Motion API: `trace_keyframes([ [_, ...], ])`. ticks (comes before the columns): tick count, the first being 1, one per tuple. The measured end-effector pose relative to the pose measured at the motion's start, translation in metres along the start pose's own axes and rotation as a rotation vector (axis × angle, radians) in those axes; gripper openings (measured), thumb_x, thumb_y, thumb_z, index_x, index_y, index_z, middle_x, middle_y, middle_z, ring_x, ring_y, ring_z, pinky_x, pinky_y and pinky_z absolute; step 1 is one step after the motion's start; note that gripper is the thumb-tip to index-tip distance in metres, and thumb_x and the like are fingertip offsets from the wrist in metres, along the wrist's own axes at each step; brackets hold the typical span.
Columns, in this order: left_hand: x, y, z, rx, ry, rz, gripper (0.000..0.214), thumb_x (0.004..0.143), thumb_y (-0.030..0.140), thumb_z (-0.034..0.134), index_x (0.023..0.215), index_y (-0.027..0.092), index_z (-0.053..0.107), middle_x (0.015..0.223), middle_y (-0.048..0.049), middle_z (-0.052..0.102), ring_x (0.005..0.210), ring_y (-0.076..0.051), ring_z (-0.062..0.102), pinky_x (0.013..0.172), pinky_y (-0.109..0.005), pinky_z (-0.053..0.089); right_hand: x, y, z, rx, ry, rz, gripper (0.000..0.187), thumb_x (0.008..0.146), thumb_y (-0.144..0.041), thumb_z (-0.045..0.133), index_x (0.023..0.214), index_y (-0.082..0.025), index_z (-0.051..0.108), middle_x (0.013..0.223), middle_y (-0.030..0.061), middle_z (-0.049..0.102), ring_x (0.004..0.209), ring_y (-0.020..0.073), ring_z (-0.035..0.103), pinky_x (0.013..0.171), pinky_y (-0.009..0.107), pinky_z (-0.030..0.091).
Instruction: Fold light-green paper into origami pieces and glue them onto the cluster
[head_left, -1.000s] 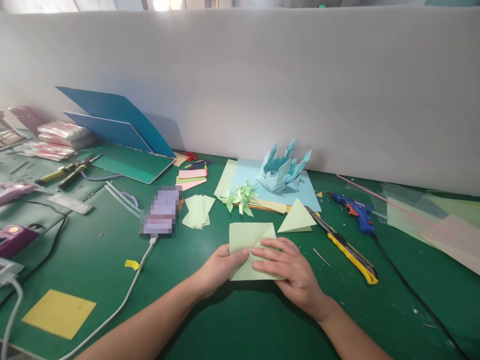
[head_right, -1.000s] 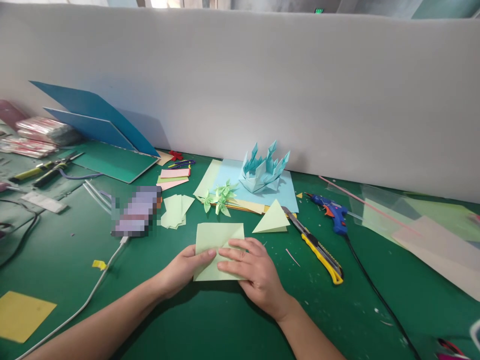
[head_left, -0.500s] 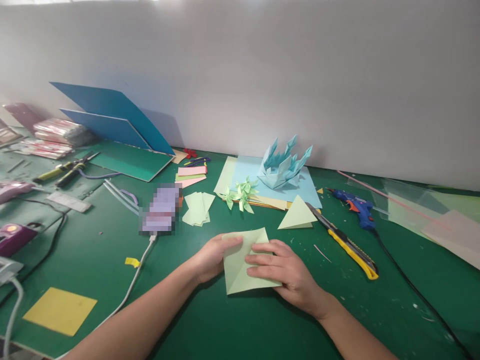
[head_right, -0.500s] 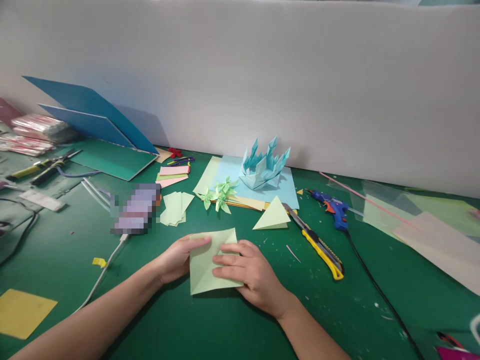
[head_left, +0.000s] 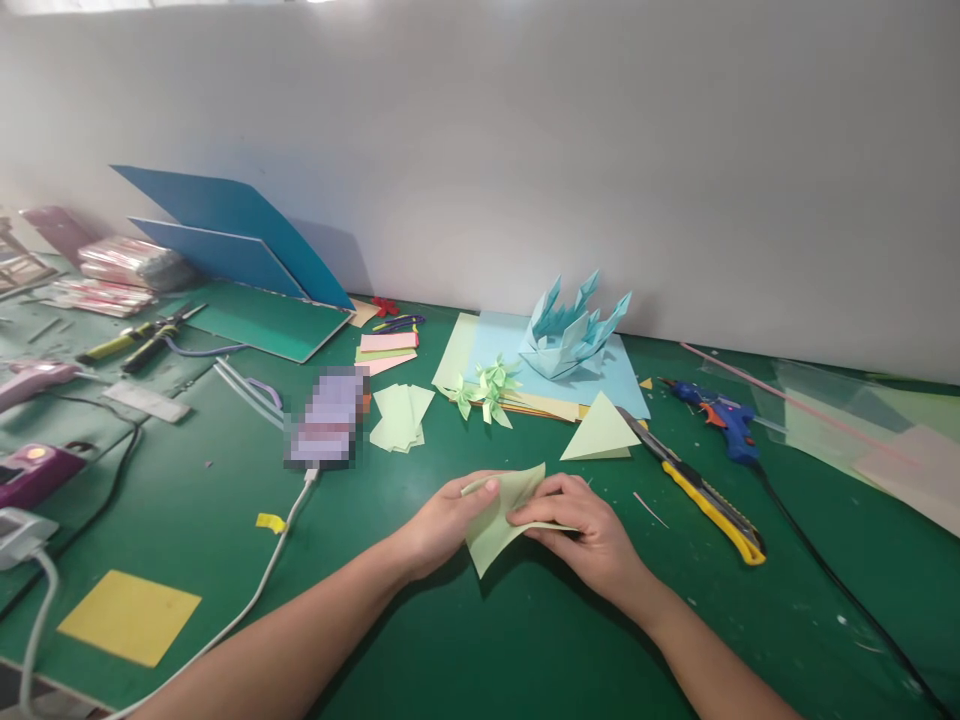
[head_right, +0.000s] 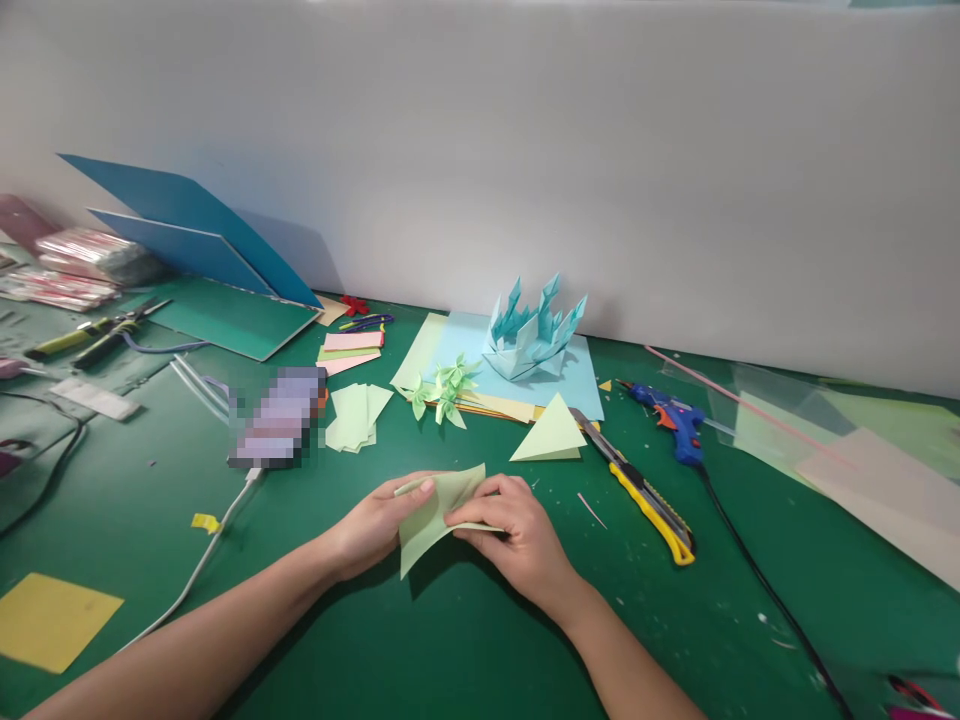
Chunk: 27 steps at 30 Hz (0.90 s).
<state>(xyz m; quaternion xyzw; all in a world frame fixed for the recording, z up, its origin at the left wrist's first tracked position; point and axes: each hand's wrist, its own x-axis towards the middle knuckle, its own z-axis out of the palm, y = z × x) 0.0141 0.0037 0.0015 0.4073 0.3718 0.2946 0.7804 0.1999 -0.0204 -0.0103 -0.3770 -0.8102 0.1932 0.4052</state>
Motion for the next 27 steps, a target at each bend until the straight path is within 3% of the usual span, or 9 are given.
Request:
trace_keyframes([
  [4, 0.000, 0.000, 0.000, 0.117, 0.017, 0.076, 0.048, 0.075, 0.054, 0.060, 0.105, 0.017, 0.066, 0.116, -0.0092, 0.065, 0.109, -0.028, 0.056, 0.094, -0.038, 0.040, -0.001, 0.001, 0.000, 0.035, -0.037, -0.006, 0.021, 0.091, -0.034, 0.049, 0.091, -0.026, 0.069, 0.080, 0.0008, 0.072, 0.073, 0.0165, 0.059, 0.066, 0.031, 0.047],
  [9, -0.006, 0.003, 0.003, 0.354, -0.054, 0.178, 0.049, 0.082, 0.054, 0.050, 0.109, 0.017, 0.065, 0.119, -0.0094, 0.064, 0.113, -0.027, 0.054, 0.099, -0.038, 0.038, -0.001, 0.002, 0.002, 0.032, -0.011, 0.030, 0.022, 0.090, -0.034, 0.051, 0.086, -0.027, 0.071, 0.073, 0.0008, 0.070, 0.069, 0.0172, 0.058, 0.064, 0.031, 0.047],
  [13, -0.008, 0.002, 0.007, 0.518, -0.080, 0.212, 0.046, 0.074, 0.038, 0.065, 0.116, 0.019, 0.060, 0.116, -0.0075, 0.065, 0.106, -0.026, 0.058, 0.092, -0.036, 0.044, -0.002, 0.002, 0.003, -0.004, 0.037, 0.058, 0.023, 0.090, -0.035, 0.052, 0.080, -0.026, 0.071, 0.066, 0.0014, 0.066, 0.066, 0.0172, 0.056, 0.060, 0.030, 0.046],
  [16, -0.006, -0.001, 0.008, 0.660, 0.035, 0.281, 0.033, 0.072, 0.027, 0.065, 0.104, 0.019, 0.066, 0.105, -0.0056, 0.070, 0.097, -0.023, 0.062, 0.087, -0.033, 0.046, -0.002, 0.002, 0.003, -0.040, 0.067, 0.048, 0.022, 0.088, -0.033, 0.054, 0.076, -0.024, 0.069, 0.063, 0.0014, 0.064, 0.064, 0.0171, 0.053, 0.058, 0.030, 0.043],
  [19, -0.001, -0.006, 0.006, 0.660, 0.144, 0.256, 0.025, 0.071, 0.025, 0.065, 0.094, 0.018, 0.069, 0.095, -0.0051, 0.072, 0.084, -0.021, 0.064, 0.076, -0.031, 0.048, -0.004, 0.001, 0.003, -0.071, 0.118, 0.056, 0.015, 0.087, -0.028, 0.057, 0.076, -0.024, 0.067, 0.064, 0.0010, 0.063, 0.062, 0.0167, 0.051, 0.057, 0.030, 0.043],
  [22, 0.002, -0.008, 0.003, 0.614, 0.191, 0.242, 0.018, 0.069, 0.025, 0.067, 0.086, 0.019, 0.071, 0.083, -0.0030, 0.073, 0.073, -0.019, 0.063, 0.068, -0.029, 0.048, -0.005, 0.004, 0.005, -0.052, 0.255, 0.137, 0.009, 0.084, -0.029, 0.059, 0.090, -0.025, 0.064, 0.073, 0.0022, 0.062, 0.069, 0.0179, 0.053, 0.062, 0.031, 0.046],
  [25, 0.003, -0.008, 0.002, 0.513, 0.270, 0.235, 0.018, 0.067, 0.026, 0.069, 0.083, 0.018, 0.070, 0.078, -0.0034, 0.071, 0.069, -0.017, 0.061, 0.064, -0.027, 0.047, -0.005, 0.013, 0.007, 0.054, 0.398, 0.263, 0.034, 0.079, -0.038, 0.063, 0.109, -0.023, 0.056, 0.086, 0.0043, 0.060, 0.076, 0.0183, 0.055, 0.068, 0.032, 0.049],
  [27, 0.003, -0.007, 0.002, 0.424, 0.299, 0.240, 0.021, 0.065, 0.028, 0.071, 0.083, 0.017, 0.068, 0.077, -0.0036, 0.070, 0.068, -0.016, 0.061, 0.064, -0.027, 0.047, -0.004, 0.017, 0.007, 0.199, 0.362, 0.351, 0.045, 0.077, -0.045, 0.064, 0.114, -0.021, 0.052, 0.086, 0.0042, 0.060, 0.067, 0.0152, 0.054, 0.061, 0.028, 0.048],
])
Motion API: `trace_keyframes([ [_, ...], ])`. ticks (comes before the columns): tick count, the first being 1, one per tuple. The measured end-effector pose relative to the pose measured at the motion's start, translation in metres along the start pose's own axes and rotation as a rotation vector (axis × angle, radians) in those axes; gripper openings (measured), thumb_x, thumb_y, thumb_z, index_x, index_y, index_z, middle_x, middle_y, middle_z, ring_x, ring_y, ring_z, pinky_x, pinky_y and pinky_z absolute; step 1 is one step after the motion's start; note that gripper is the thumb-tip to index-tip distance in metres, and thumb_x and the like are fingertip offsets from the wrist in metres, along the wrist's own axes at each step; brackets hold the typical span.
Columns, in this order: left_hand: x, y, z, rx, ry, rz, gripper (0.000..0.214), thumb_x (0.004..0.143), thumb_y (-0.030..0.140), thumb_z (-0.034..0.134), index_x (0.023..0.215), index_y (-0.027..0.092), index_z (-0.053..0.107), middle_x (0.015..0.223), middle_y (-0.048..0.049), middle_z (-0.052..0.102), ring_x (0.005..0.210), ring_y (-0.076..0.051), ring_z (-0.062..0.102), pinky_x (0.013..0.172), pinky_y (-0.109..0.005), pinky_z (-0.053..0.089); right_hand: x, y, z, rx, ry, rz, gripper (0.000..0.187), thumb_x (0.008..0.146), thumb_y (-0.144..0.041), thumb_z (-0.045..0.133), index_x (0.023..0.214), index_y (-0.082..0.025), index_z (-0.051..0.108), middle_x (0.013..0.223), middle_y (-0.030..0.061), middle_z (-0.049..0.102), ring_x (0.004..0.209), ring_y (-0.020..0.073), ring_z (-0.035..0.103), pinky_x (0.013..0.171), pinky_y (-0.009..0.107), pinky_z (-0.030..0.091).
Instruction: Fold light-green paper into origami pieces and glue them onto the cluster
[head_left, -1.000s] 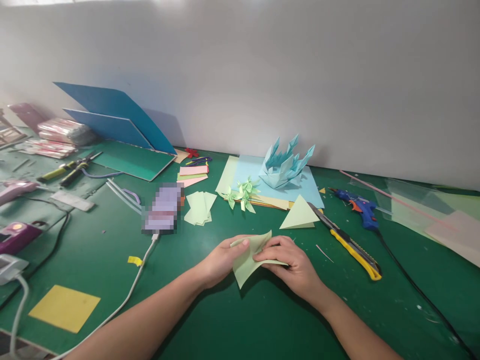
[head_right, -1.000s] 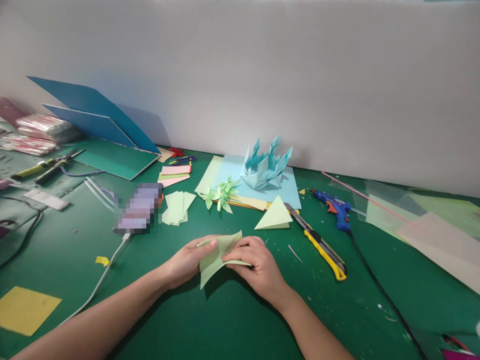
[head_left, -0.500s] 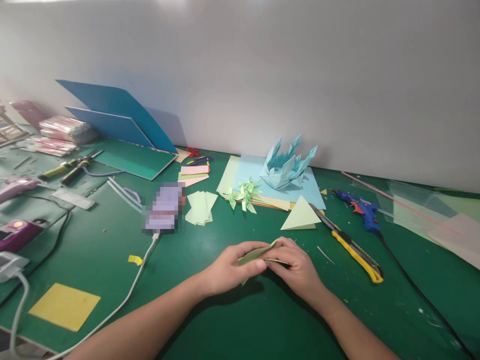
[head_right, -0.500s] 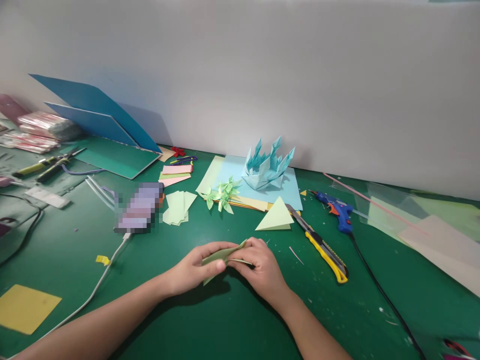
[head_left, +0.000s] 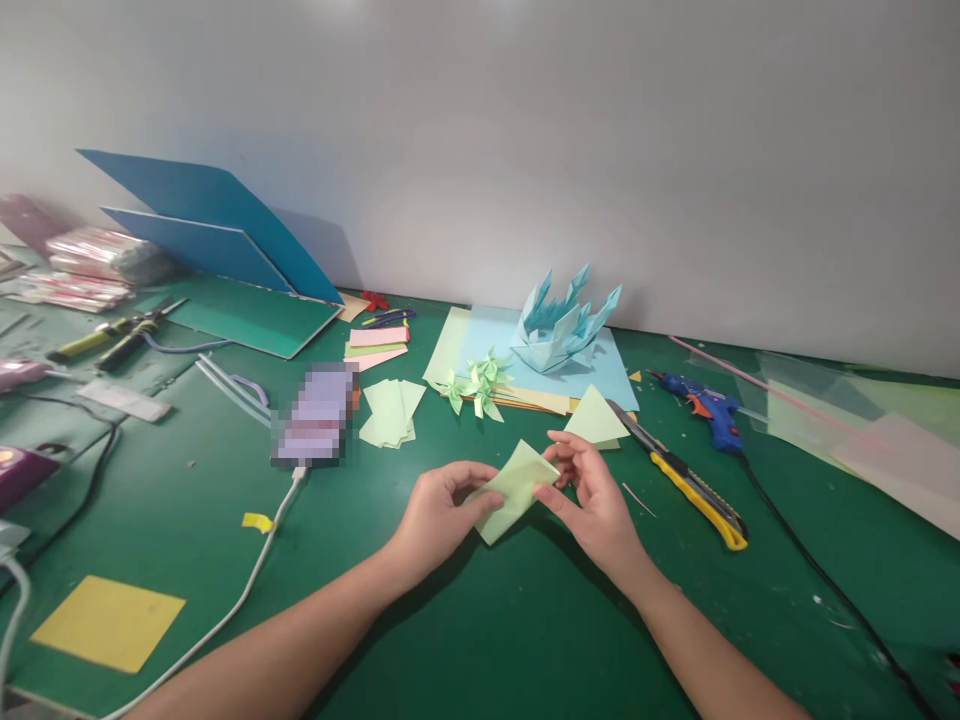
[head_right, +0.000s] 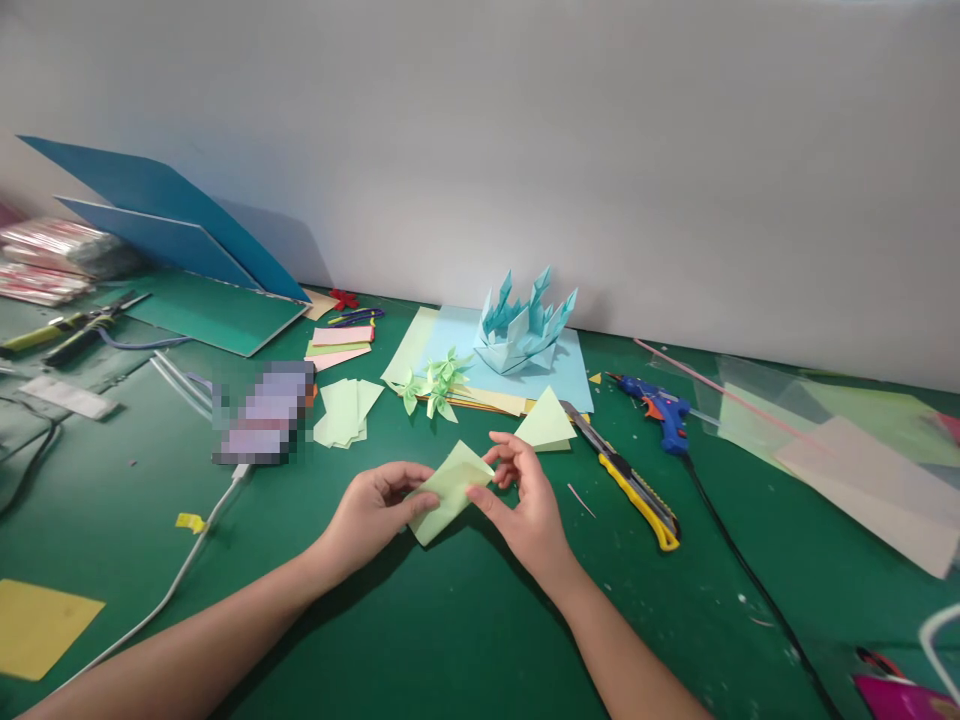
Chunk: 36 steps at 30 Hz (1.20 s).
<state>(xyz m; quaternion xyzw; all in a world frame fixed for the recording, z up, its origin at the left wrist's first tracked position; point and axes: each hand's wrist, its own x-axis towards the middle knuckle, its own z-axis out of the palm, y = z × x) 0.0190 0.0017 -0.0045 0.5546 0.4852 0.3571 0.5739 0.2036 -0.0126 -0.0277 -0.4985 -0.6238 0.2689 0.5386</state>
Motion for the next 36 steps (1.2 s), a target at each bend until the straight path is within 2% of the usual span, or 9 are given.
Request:
trace_keyframes([
  [2, 0.000, 0.001, 0.000, -0.077, -0.005, 0.003, 0.023, 0.064, 0.028, 0.072, 0.083, 0.016, 0.067, 0.078, -0.0038, 0.069, 0.070, -0.016, 0.061, 0.065, -0.027, 0.048, 0.001, 0.000, 0.000, 0.069, -0.117, 0.111, 0.042, 0.076, -0.048, 0.063, 0.106, -0.019, 0.058, 0.076, 0.0020, 0.060, 0.058, 0.0132, 0.051, 0.053, 0.025, 0.045],
  [3, 0.000, 0.001, 0.001, -0.103, -0.017, 0.007, 0.024, 0.064, 0.029, 0.073, 0.083, 0.016, 0.067, 0.078, -0.0038, 0.069, 0.070, -0.016, 0.061, 0.066, -0.027, 0.048, 0.001, -0.002, 0.000, 0.074, -0.168, 0.157, 0.037, 0.075, -0.049, 0.063, 0.096, -0.018, 0.062, 0.068, 0.0005, 0.058, 0.055, 0.0128, 0.049, 0.049, 0.024, 0.043],
  [5, -0.001, 0.001, 0.002, -0.117, -0.045, 0.007, 0.024, 0.065, 0.029, 0.072, 0.085, 0.016, 0.066, 0.079, -0.0036, 0.068, 0.069, -0.015, 0.061, 0.064, -0.026, 0.048, -0.001, -0.007, 0.001, 0.045, -0.220, 0.232, 0.032, 0.073, -0.048, 0.064, 0.073, -0.016, 0.063, 0.055, -0.0016, 0.053, 0.049, 0.0120, 0.045, 0.044, 0.023, 0.038],
  [6, -0.001, 0.000, 0.002, -0.113, -0.055, 0.005, 0.024, 0.066, 0.028, 0.072, 0.085, 0.016, 0.066, 0.078, -0.0033, 0.068, 0.068, -0.014, 0.060, 0.063, -0.025, 0.048, -0.002, -0.011, 0.002, 0.036, -0.231, 0.261, 0.031, 0.071, -0.047, 0.064, 0.069, -0.016, 0.063, 0.053, -0.0015, 0.053, 0.048, 0.0119, 0.044, 0.044, 0.023, 0.038],
  [11, -0.002, -0.001, 0.004, -0.065, -0.067, 0.020, 0.020, 0.065, 0.024, 0.071, 0.082, 0.016, 0.065, 0.074, -0.0023, 0.065, 0.067, -0.013, 0.058, 0.061, -0.025, 0.047, -0.004, -0.023, 0.005, 0.078, -0.270, 0.349, 0.027, 0.071, -0.041, 0.062, 0.074, -0.014, 0.066, 0.068, 0.0043, 0.066, 0.058, 0.0169, 0.056, 0.055, 0.028, 0.047],
  [17, -0.001, 0.002, 0.003, -0.005, -0.058, 0.023, 0.020, 0.063, 0.024, 0.071, 0.080, 0.016, 0.066, 0.071, -0.0024, 0.063, 0.065, -0.014, 0.057, 0.061, -0.026, 0.046, -0.003, -0.024, 0.005, 0.056, -0.277, 0.325, 0.026, 0.072, -0.040, 0.061, 0.073, -0.014, 0.065, 0.068, 0.0048, 0.066, 0.061, 0.0190, 0.059, 0.056, 0.029, 0.048],
  [21, -0.001, 0.001, 0.003, 0.011, -0.068, 0.033, 0.022, 0.066, 0.031, 0.070, 0.080, 0.015, 0.066, 0.068, -0.0022, 0.063, 0.061, -0.013, 0.055, 0.057, -0.024, 0.043, -0.003, -0.025, 0.005, 0.012, -0.273, 0.306, 0.027, 0.070, -0.041, 0.061, 0.072, -0.014, 0.066, 0.070, 0.0059, 0.066, 0.064, 0.0203, 0.060, 0.059, 0.029, 0.048],
  [29, -0.001, 0.002, 0.001, 0.065, -0.030, 0.020, 0.016, 0.065, 0.030, 0.068, 0.072, 0.016, 0.066, 0.067, -0.0019, 0.065, 0.061, -0.012, 0.056, 0.058, -0.024, 0.044, -0.002, -0.024, 0.004, -0.033, -0.312, 0.310, 0.028, 0.071, -0.043, 0.060, 0.070, -0.016, 0.065, 0.068, 0.0041, 0.063, 0.064, 0.0183, 0.056, 0.059, 0.028, 0.046],
  [36, -0.002, 0.005, 0.000, 0.170, -0.034, 0.016, 0.013, 0.064, 0.028, 0.069, 0.070, 0.017, 0.068, 0.063, -0.0002, 0.066, 0.056, -0.011, 0.055, 0.054, -0.022, 0.042, 0.001, -0.026, 0.002, 0.044, -0.317, 0.400, 0.031, 0.071, -0.044, 0.059, 0.069, -0.014, 0.063, 0.061, 0.0011, 0.055, 0.057, 0.0137, 0.047, 0.051, 0.024, 0.039],
])
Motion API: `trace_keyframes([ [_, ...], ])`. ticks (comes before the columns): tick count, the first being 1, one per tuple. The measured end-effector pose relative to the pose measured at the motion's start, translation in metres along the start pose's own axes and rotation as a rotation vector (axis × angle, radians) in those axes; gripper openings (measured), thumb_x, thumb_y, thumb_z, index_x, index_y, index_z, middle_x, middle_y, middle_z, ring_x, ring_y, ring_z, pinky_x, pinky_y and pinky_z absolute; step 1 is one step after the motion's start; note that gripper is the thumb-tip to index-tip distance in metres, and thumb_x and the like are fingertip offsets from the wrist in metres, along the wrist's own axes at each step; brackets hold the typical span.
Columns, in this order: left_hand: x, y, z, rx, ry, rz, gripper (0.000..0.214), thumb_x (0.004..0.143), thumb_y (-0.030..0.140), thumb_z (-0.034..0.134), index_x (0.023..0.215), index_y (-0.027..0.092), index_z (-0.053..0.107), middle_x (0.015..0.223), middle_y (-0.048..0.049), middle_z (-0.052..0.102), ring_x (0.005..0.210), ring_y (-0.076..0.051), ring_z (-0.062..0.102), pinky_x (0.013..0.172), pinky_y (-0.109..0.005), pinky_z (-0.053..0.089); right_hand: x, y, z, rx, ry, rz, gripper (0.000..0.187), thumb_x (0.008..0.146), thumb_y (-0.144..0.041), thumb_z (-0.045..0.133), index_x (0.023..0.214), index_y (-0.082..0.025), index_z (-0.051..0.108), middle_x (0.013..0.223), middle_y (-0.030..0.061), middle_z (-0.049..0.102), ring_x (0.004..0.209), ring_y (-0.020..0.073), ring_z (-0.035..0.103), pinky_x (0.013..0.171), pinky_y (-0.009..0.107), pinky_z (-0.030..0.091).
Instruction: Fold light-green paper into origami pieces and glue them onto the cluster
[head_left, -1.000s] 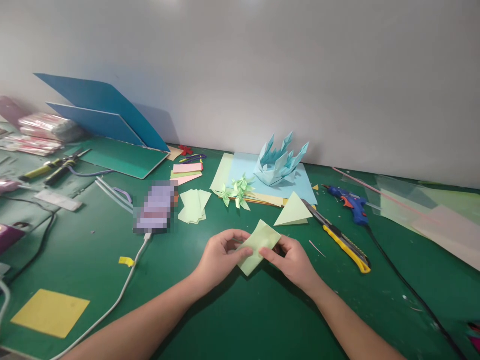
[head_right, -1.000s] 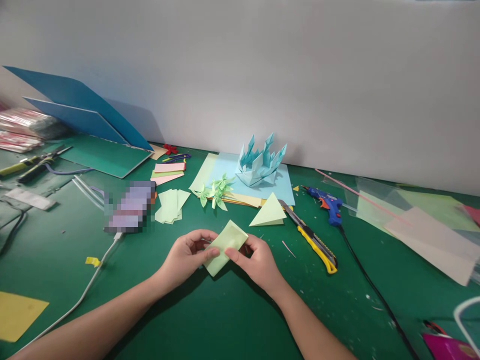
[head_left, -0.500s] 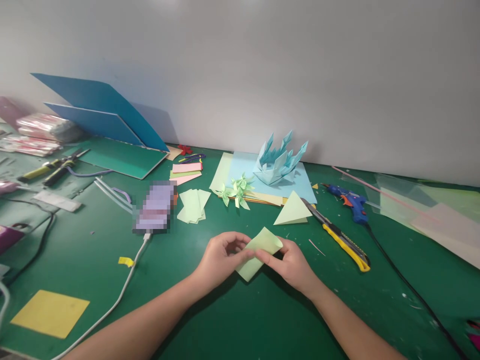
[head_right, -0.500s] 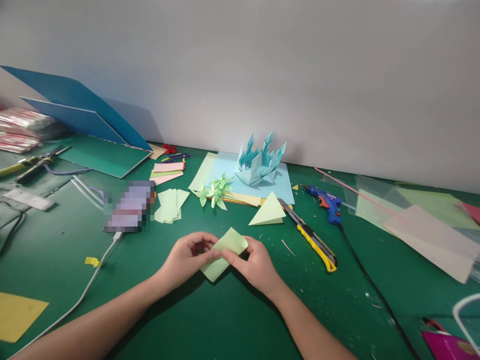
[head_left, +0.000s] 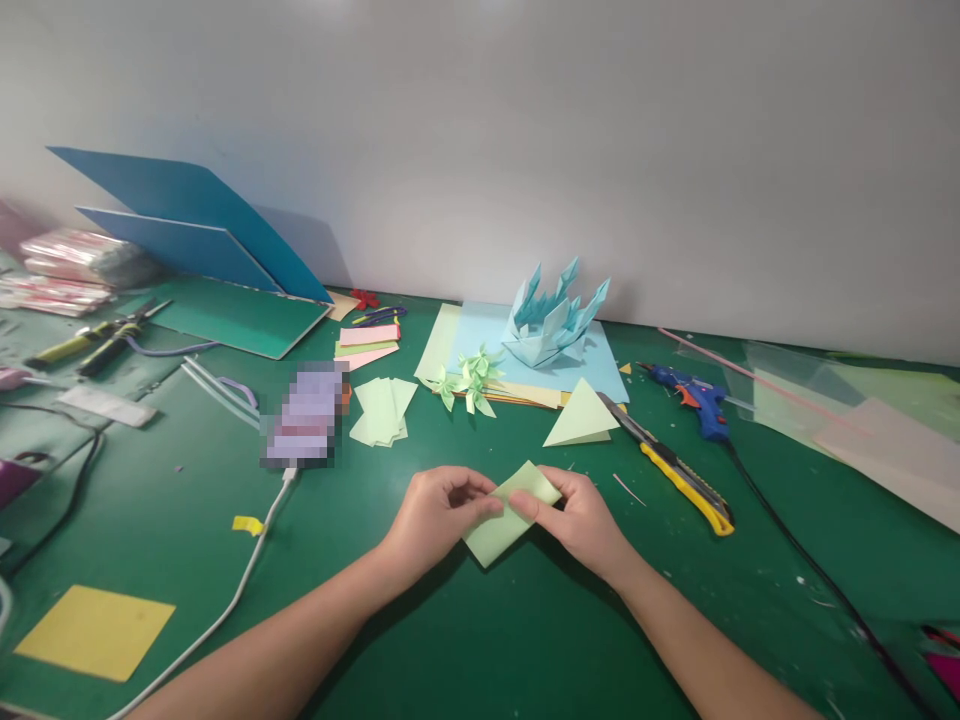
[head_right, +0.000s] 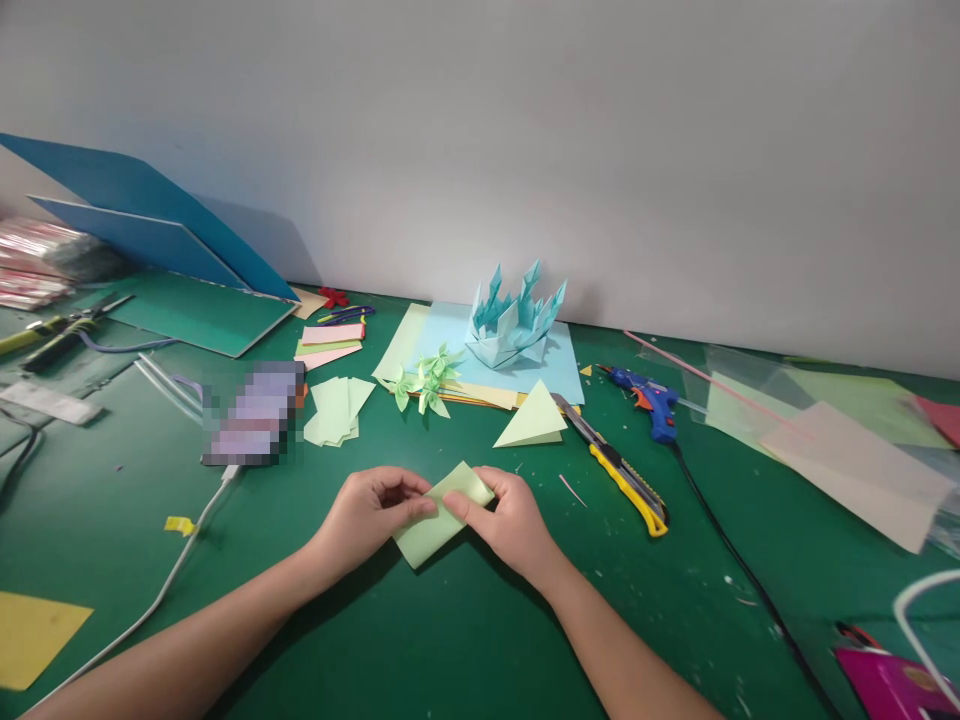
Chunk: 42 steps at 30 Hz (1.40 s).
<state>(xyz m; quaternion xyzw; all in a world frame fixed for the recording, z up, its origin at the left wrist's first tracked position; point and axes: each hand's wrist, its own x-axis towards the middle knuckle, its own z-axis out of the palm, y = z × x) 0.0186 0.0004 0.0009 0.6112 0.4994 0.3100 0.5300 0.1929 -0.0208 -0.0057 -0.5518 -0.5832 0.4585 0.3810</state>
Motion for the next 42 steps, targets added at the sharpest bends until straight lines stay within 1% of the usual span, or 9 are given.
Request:
trace_keyframes([
  [10, 0.000, 0.005, -0.004, 0.186, 0.033, 0.054, 0.007, 0.067, 0.025, 0.067, 0.065, 0.019, 0.070, 0.063, 0.0014, 0.068, 0.058, -0.012, 0.056, 0.055, -0.022, 0.042, 0.000, 0.003, 0.001, -0.024, 0.004, -0.037, 0.029, 0.073, -0.042, 0.059, 0.066, -0.015, 0.062, 0.061, 0.0007, 0.055, 0.058, 0.0136, 0.047, 0.052, 0.023, 0.040],
  [15, 0.000, 0.003, -0.002, 0.176, 0.007, 0.063, 0.010, 0.068, 0.027, 0.065, 0.066, 0.018, 0.068, 0.063, 0.0006, 0.066, 0.056, -0.012, 0.055, 0.054, -0.022, 0.043, 0.001, 0.003, 0.001, -0.074, 0.017, -0.071, 0.027, 0.073, -0.041, 0.058, 0.064, -0.016, 0.061, 0.060, -0.0006, 0.052, 0.057, 0.0134, 0.046, 0.052, 0.023, 0.038],
  [18, -0.001, 0.000, 0.001, 0.094, -0.006, 0.080, 0.010, 0.070, 0.026, 0.064, 0.076, 0.018, 0.065, 0.065, 0.0007, 0.064, 0.058, -0.011, 0.056, 0.054, -0.022, 0.044, 0.001, 0.003, 0.001, -0.097, 0.026, -0.080, 0.028, 0.073, -0.041, 0.058, 0.060, -0.016, 0.058, 0.058, -0.0021, 0.047, 0.055, 0.0122, 0.044, 0.051, 0.022, 0.036],
  [22, -0.002, -0.002, 0.001, 0.094, -0.020, 0.209, 0.003, 0.073, 0.018, 0.059, 0.075, 0.018, 0.062, 0.067, 0.0004, 0.062, 0.062, -0.012, 0.057, 0.057, -0.022, 0.045, 0.001, 0.003, 0.002, -0.118, 0.025, -0.090, 0.029, 0.073, -0.042, 0.057, 0.061, -0.016, 0.057, 0.058, -0.0021, 0.046, 0.056, 0.0122, 0.043, 0.051, 0.022, 0.035],
  [27, -0.001, 0.003, -0.003, 0.229, -0.020, 0.353, 0.014, 0.076, 0.012, 0.057, 0.072, 0.018, 0.069, 0.071, -0.0016, 0.065, 0.064, -0.012, 0.058, 0.058, -0.022, 0.045, 0.001, 0.003, 0.003, -0.111, 0.111, -0.053, 0.031, 0.071, -0.043, 0.059, 0.054, -0.018, 0.052, 0.052, -0.0046, 0.039, 0.050, 0.0101, 0.036, 0.046, 0.022, 0.029],
  [30, -0.001, 0.004, -0.004, 0.259, -0.002, 0.350, 0.014, 0.076, 0.012, 0.059, 0.076, 0.019, 0.071, 0.070, -0.0014, 0.065, 0.062, -0.011, 0.058, 0.057, -0.021, 0.045, 0.003, 0.002, 0.003, -0.035, 0.162, -0.017, 0.027, 0.070, -0.042, 0.061, 0.058, -0.018, 0.056, 0.051, -0.0044, 0.045, 0.047, 0.0100, 0.038, 0.046, 0.022, 0.031],
  [34, 0.002, 0.002, -0.007, 0.313, 0.016, 0.317, 0.016, 0.076, 0.013, 0.060, 0.077, 0.021, 0.074, 0.070, -0.0013, 0.065, 0.062, -0.012, 0.059, 0.057, -0.021, 0.047, 0.004, 0.004, 0.002, 0.048, 0.234, -0.005, 0.022, 0.071, -0.040, 0.061, 0.072, -0.019, 0.059, 0.053, -0.0021, 0.056, 0.050, 0.0139, 0.052, 0.052, 0.024, 0.040],
  [37, 0.006, 0.001, -0.011, 0.380, 0.047, 0.283, 0.015, 0.076, 0.015, 0.061, 0.076, 0.021, 0.074, 0.069, -0.0016, 0.067, 0.062, -0.012, 0.060, 0.059, -0.023, 0.048, 0.004, 0.006, 0.000, -0.043, 0.273, -0.065, 0.017, 0.075, -0.035, 0.059, 0.081, -0.019, 0.060, 0.054, -0.0017, 0.058, 0.050, 0.0142, 0.052, 0.052, 0.025, 0.041],
  [42, 0.009, 0.002, -0.016, 0.483, 0.036, 0.254, 0.018, 0.075, 0.011, 0.060, 0.074, 0.021, 0.075, 0.070, -0.0020, 0.069, 0.065, -0.014, 0.062, 0.061, -0.024, 0.048, 0.002, 0.009, 0.000, -0.349, 0.263, -0.289, 0.013, 0.080, -0.025, 0.057, 0.068, -0.021, 0.062, 0.064, 0.0017, 0.061, 0.061, 0.0163, 0.052, 0.058, 0.027, 0.041],
])
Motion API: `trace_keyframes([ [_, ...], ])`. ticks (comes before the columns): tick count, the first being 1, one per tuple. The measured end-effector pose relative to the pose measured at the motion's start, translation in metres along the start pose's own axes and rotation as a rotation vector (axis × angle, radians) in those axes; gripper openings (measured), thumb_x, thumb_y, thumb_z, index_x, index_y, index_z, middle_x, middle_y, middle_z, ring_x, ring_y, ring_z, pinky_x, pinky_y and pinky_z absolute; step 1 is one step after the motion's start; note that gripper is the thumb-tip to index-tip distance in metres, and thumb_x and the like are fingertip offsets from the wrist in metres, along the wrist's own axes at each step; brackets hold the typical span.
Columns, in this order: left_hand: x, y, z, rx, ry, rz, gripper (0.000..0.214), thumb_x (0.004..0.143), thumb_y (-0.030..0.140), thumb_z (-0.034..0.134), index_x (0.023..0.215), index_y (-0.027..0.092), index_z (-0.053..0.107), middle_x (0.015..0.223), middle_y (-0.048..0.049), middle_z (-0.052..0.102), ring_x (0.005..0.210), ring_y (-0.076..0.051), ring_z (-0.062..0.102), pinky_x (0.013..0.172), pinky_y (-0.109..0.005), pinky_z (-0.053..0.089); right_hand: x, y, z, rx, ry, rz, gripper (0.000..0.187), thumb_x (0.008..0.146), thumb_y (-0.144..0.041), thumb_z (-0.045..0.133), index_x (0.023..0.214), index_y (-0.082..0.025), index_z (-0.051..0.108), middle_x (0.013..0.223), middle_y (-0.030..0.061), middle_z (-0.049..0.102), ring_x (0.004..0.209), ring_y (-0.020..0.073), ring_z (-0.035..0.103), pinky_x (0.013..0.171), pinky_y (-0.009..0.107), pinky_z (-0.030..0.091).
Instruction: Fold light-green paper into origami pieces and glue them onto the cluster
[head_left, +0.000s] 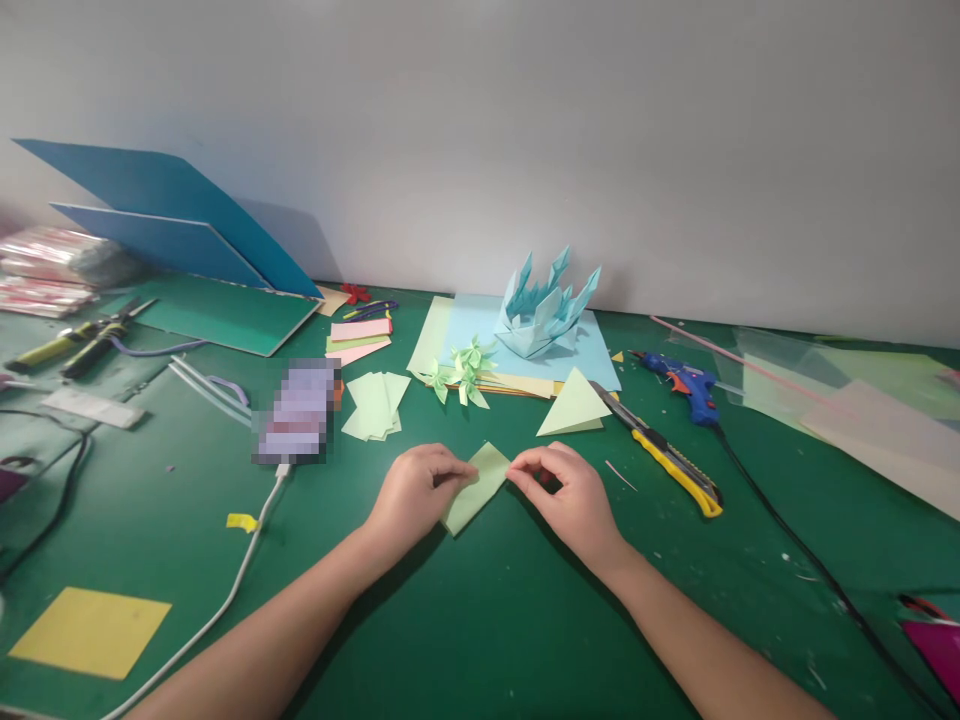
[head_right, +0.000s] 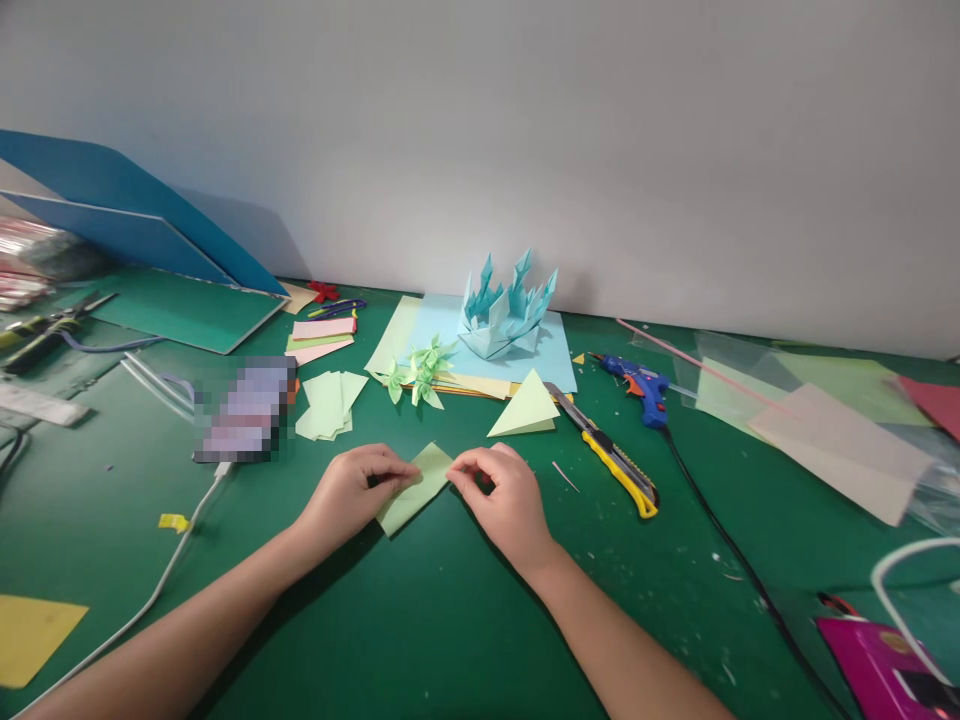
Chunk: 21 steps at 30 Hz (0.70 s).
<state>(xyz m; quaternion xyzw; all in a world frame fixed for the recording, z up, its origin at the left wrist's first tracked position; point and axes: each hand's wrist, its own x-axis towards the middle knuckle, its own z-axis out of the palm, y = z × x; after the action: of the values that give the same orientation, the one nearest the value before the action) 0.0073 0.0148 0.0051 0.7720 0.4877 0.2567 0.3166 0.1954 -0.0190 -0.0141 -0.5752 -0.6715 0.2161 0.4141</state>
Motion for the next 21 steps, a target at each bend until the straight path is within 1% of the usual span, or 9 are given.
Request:
trace_keyframes([
  [2, 0.0004, 0.0004, -0.0009, 0.017, -0.019, 0.000, 0.020, 0.074, 0.009, 0.059, 0.075, 0.021, 0.075, 0.071, -0.0024, 0.069, 0.065, -0.014, 0.062, 0.061, -0.024, 0.048, 0.0001, -0.0006, 0.0005, -0.050, -0.032, -0.059, 0.013, 0.080, -0.022, 0.058, 0.069, -0.021, 0.062, 0.063, 0.0014, 0.061, 0.064, 0.0174, 0.052, 0.060, 0.027, 0.041],
  [4, 0.0004, 0.0010, -0.0013, 0.020, -0.030, 0.007, 0.020, 0.074, 0.008, 0.058, 0.075, 0.020, 0.075, 0.072, -0.0030, 0.069, 0.065, -0.014, 0.062, 0.061, -0.024, 0.047, 0.0003, -0.0013, 0.0009, -0.077, -0.058, -0.080, 0.013, 0.080, -0.020, 0.058, 0.068, -0.021, 0.062, 0.062, 0.0011, 0.061, 0.066, 0.0180, 0.052, 0.060, 0.028, 0.040],
  [11, -0.0006, -0.0001, -0.0002, -0.008, -0.045, 0.036, 0.019, 0.075, 0.008, 0.058, 0.075, 0.019, 0.074, 0.075, -0.0039, 0.068, 0.068, -0.014, 0.061, 0.061, -0.023, 0.047, -0.0006, -0.0031, 0.0020, -0.119, -0.123, -0.108, 0.014, 0.080, -0.017, 0.060, 0.066, -0.020, 0.061, 0.062, 0.0004, 0.061, 0.065, 0.0174, 0.050, 0.060, 0.028, 0.037],
  [21, 0.0005, 0.0016, -0.0005, 0.019, -0.060, 0.032, 0.020, 0.075, 0.009, 0.057, 0.074, 0.020, 0.073, 0.077, -0.0034, 0.066, 0.063, -0.012, 0.057, 0.058, -0.023, 0.045, 0.0001, -0.0022, 0.0045, -0.165, -0.151, -0.111, 0.014, 0.079, -0.016, 0.060, 0.065, -0.020, 0.060, 0.059, -0.0004, 0.056, 0.062, 0.0162, 0.048, 0.059, 0.027, 0.036],
])
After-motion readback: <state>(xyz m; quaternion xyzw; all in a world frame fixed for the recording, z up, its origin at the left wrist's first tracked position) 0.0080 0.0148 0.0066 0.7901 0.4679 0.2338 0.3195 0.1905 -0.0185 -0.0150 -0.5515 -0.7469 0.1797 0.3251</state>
